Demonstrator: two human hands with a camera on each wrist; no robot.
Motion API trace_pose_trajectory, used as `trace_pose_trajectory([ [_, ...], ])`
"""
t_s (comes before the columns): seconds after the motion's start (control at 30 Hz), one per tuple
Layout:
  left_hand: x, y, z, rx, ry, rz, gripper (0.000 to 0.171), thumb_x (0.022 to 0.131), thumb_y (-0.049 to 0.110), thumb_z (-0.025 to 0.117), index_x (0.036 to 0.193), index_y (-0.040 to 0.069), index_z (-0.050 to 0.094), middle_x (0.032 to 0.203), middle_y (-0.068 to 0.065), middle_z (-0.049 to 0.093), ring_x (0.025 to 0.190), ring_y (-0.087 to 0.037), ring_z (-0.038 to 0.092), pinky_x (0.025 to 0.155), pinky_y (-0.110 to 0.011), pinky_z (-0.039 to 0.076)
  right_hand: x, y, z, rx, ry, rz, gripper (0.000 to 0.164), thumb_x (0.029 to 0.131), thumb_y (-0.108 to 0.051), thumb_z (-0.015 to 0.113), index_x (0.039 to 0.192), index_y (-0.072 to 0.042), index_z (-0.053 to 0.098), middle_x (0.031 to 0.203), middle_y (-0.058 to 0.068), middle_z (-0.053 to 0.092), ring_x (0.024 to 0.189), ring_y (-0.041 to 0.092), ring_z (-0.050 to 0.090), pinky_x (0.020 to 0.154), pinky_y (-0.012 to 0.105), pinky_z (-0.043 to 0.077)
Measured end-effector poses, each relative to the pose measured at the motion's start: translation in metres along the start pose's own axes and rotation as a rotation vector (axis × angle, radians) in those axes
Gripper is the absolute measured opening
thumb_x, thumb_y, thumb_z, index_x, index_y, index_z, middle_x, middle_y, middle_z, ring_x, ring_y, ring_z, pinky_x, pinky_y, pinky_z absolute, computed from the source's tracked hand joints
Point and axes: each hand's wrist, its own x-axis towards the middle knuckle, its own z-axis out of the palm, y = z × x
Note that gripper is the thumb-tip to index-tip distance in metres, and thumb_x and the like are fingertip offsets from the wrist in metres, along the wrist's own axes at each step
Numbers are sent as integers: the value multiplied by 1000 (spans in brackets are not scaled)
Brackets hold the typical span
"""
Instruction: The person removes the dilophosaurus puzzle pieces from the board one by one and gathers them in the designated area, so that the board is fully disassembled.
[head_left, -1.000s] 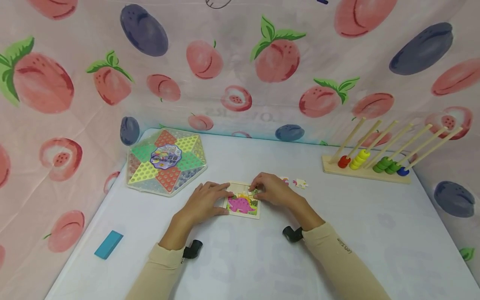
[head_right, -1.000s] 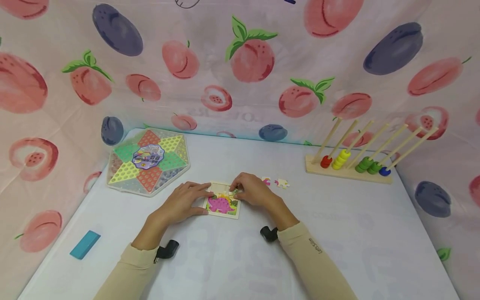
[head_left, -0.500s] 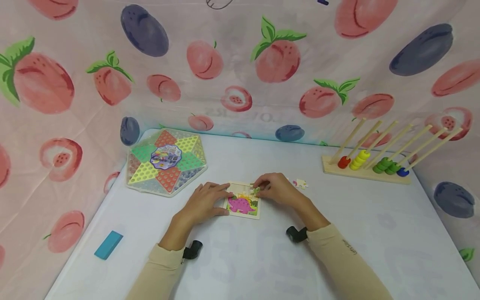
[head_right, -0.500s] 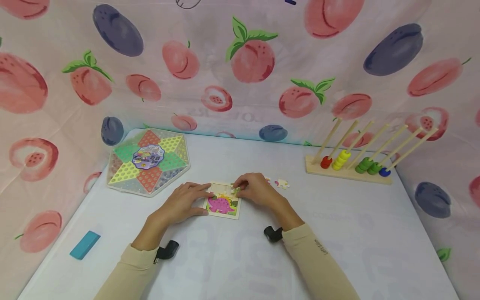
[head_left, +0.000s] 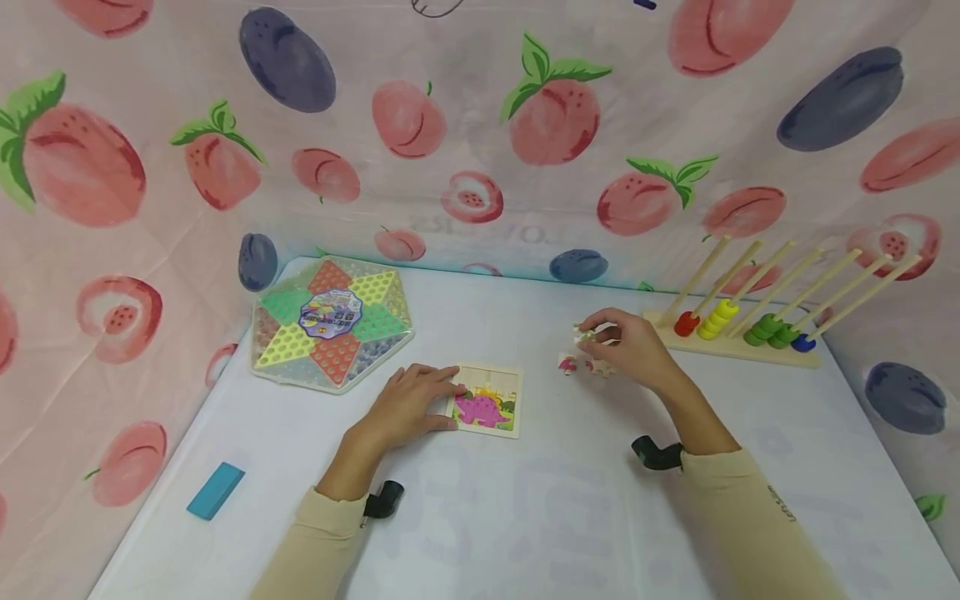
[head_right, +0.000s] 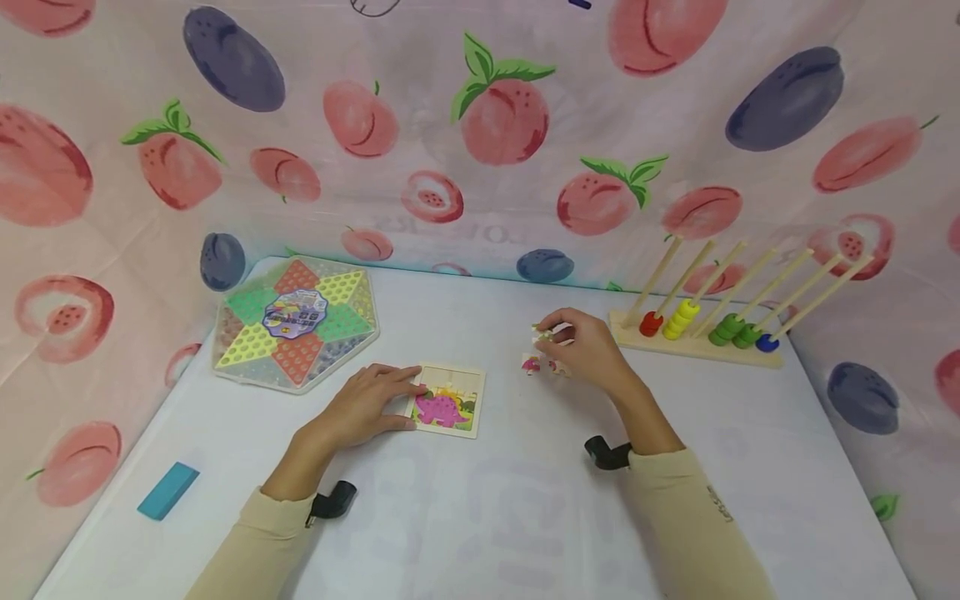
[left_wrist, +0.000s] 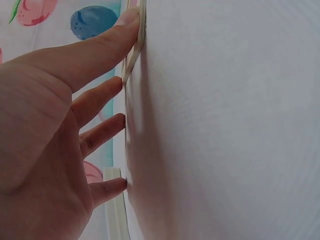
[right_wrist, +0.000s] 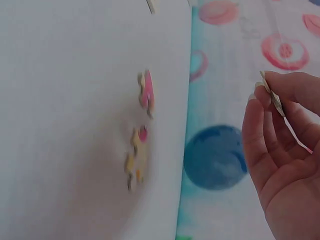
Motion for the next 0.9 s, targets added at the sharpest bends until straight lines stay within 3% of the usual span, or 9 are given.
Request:
trace_pose_trajectory([
  [0.27, -1, 0, 0, 0, 12, 10, 54, 84, 37, 82, 135, 27, 68, 160, 1, 48, 143, -29, 45, 121, -65, 29, -19, 23, -33, 38, 27, 54, 40, 91, -30, 78, 121, -7, 65, 123, 16, 67, 88, 7, 74, 76, 23, 62],
  [0.4, -1, 0, 0, 0, 16, 13, 54, 84, 37, 83, 135, 27, 68, 160, 1, 49, 143, -29, 46, 121, -66, 28, -29, 40, -39, 84, 40, 63, 44, 90, -28, 79, 122, -1, 64, 121, 18, 67, 84, 5, 76, 74, 26, 63],
  [0.63, -1, -1, 0, 7, 17, 13, 55, 84, 37, 83, 135, 27, 68, 160, 1, 49, 142, -29, 46, 120, -66, 29, -39, 69, -40, 90, 44, 135, 43, 92, -27, 77, 122, 1, 64, 113, 20, 73, 82, 10, 76, 72, 28, 64],
  [0.9, -1, -1, 0, -3, 17, 12, 54, 84, 36, 83, 135, 27, 68, 160, 1, 49, 142, -29, 46, 121, -67, 27, -38, 87, -30, 64, 64, 208, 40, 95, -23, 73, 124, 3, 65, 120, 25, 69, 73, 3, 71, 68, 23, 62],
])
